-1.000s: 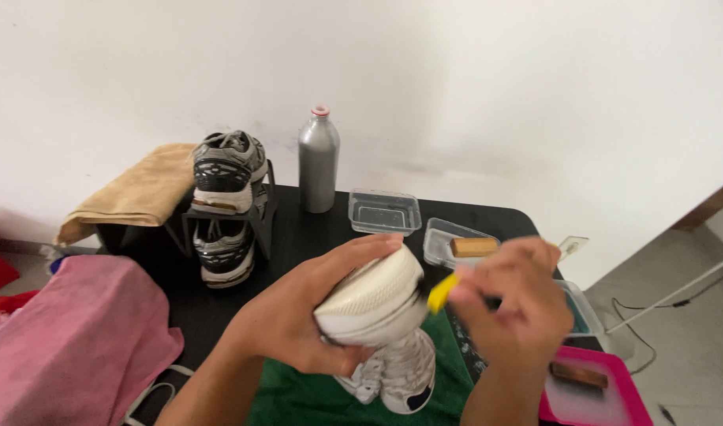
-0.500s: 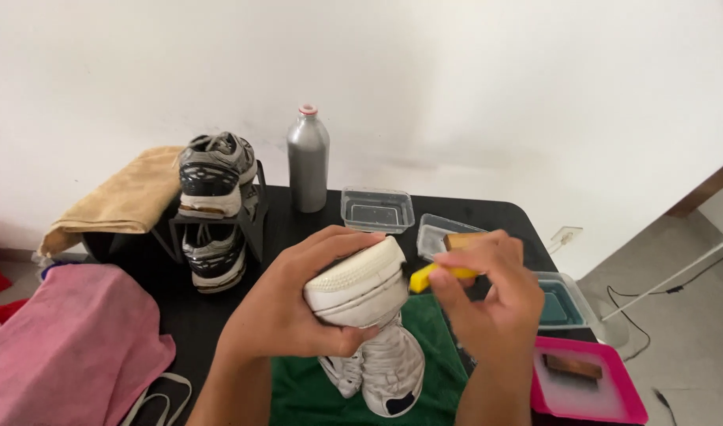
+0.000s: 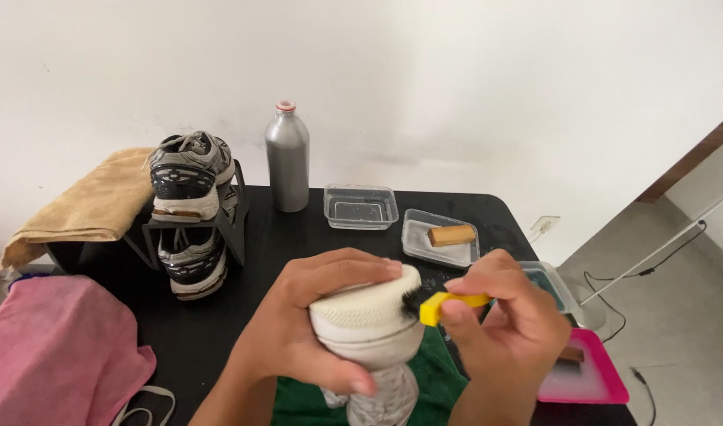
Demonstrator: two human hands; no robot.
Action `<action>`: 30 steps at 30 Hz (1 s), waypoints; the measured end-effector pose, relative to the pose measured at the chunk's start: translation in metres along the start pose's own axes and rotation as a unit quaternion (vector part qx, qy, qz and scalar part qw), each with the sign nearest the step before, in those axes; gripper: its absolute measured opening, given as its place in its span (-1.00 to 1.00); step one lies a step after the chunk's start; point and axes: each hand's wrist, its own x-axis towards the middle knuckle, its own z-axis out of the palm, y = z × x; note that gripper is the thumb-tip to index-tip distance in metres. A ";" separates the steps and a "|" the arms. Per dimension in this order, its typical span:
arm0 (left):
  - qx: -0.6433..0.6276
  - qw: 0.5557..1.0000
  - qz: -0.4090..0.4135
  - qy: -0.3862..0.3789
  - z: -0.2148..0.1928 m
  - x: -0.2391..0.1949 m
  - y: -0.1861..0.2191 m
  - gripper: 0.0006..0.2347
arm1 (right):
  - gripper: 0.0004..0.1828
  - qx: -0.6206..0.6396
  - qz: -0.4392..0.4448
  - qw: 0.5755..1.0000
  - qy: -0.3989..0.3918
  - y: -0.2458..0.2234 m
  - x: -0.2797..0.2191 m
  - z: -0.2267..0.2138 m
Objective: The person scrubs a white Nike Air Force 1 sneaker with a yellow brush, focusing on the midsole, toe box, heel, and outsole. The shoe is rotated to access different areas, and the brush is repeatedly dipped into a container of blue liquid before scrubbing.
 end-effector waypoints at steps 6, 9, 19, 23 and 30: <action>0.026 0.999 0.008 0.026 -0.009 0.000 -0.010 -0.48 | -0.63 0.052 0.101 0.988 -0.104 0.070 0.004 -0.004; -0.011 0.997 -0.006 0.072 -0.016 -0.008 -0.020 -0.50 | -0.58 0.022 0.098 0.986 -0.136 0.050 0.003 0.007; -0.106 0.993 0.023 0.045 -0.035 -0.011 -0.034 -0.45 | -0.71 -0.102 0.275 0.931 -0.218 0.058 0.013 0.022; -0.122 0.992 0.006 0.036 -0.027 -0.010 -0.027 -0.41 | -0.83 0.102 0.164 0.968 -0.161 0.046 0.002 0.024; -0.119 0.992 0.004 0.038 -0.028 -0.010 -0.026 -0.41 | -0.82 0.095 0.023 0.976 -0.196 0.029 0.012 -0.015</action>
